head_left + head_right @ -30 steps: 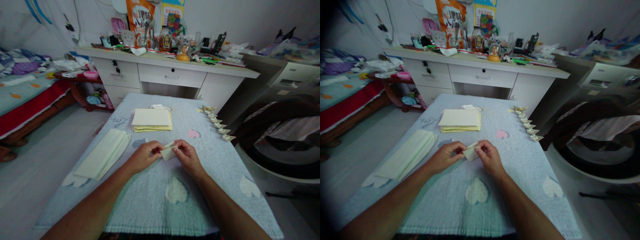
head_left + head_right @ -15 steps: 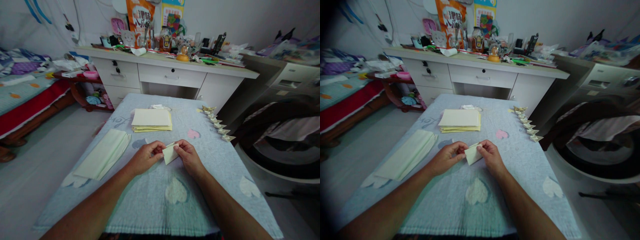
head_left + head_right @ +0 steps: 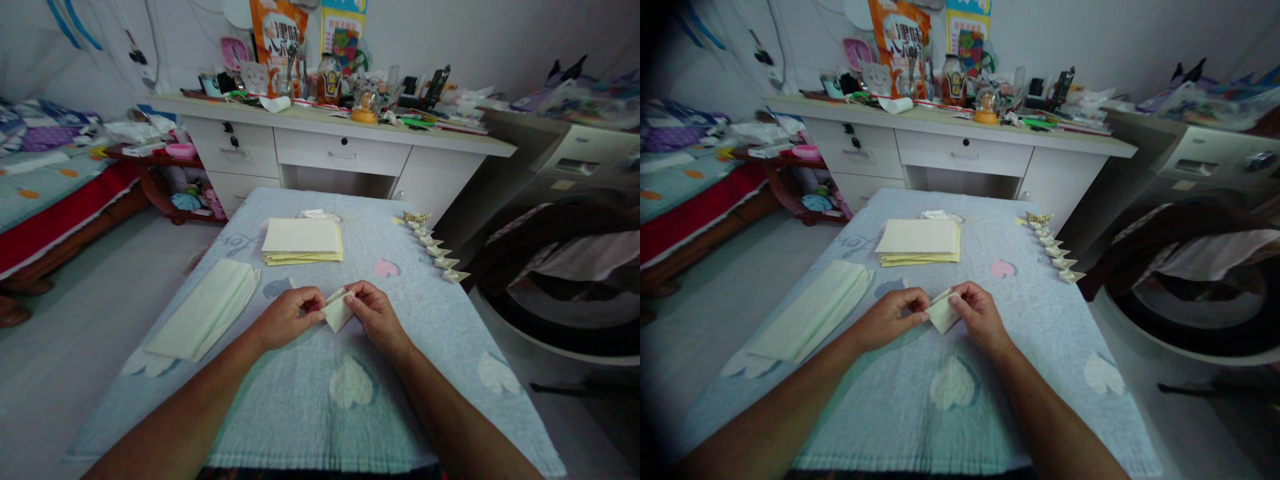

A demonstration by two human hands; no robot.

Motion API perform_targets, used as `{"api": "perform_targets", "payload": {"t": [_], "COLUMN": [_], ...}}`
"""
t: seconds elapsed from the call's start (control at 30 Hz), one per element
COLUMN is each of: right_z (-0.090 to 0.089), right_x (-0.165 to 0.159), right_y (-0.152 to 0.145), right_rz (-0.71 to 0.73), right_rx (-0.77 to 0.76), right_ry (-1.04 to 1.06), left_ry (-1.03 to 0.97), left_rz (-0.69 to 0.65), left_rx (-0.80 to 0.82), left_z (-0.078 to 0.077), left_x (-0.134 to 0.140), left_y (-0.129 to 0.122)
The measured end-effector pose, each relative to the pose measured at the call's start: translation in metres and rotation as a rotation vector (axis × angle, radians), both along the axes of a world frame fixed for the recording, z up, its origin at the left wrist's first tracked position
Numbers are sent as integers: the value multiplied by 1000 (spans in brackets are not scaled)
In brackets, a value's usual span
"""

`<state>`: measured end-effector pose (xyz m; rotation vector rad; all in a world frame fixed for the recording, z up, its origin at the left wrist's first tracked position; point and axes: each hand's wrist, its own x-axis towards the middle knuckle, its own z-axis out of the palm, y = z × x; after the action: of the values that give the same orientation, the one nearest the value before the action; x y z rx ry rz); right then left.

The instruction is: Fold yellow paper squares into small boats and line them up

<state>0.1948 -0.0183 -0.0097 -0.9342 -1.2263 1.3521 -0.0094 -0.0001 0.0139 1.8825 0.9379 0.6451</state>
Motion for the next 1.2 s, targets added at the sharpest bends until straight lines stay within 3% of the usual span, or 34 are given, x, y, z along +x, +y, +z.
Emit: {"api": "perform_targets", "payload": {"t": [0.4, 0.73, 1.07, 1.2], "right_z": [0, -3, -4, -3], "right_x": [-1, -2, -6, -4], "right_y": [-3, -2, 1, 0], "right_rz": [-21, -76, -113, -104], "right_rx": [84, 80, 79, 69], "right_ry": [-72, -83, 9, -72], "left_ry": [-13, 15, 23, 9], "left_rz": [37, 192, 279, 281], "left_rx": [51, 175, 176, 170], "left_z": [-1, -4, -8, -7], "left_x": [0, 7, 11, 11], "left_y": [2, -4, -6, -6]}}
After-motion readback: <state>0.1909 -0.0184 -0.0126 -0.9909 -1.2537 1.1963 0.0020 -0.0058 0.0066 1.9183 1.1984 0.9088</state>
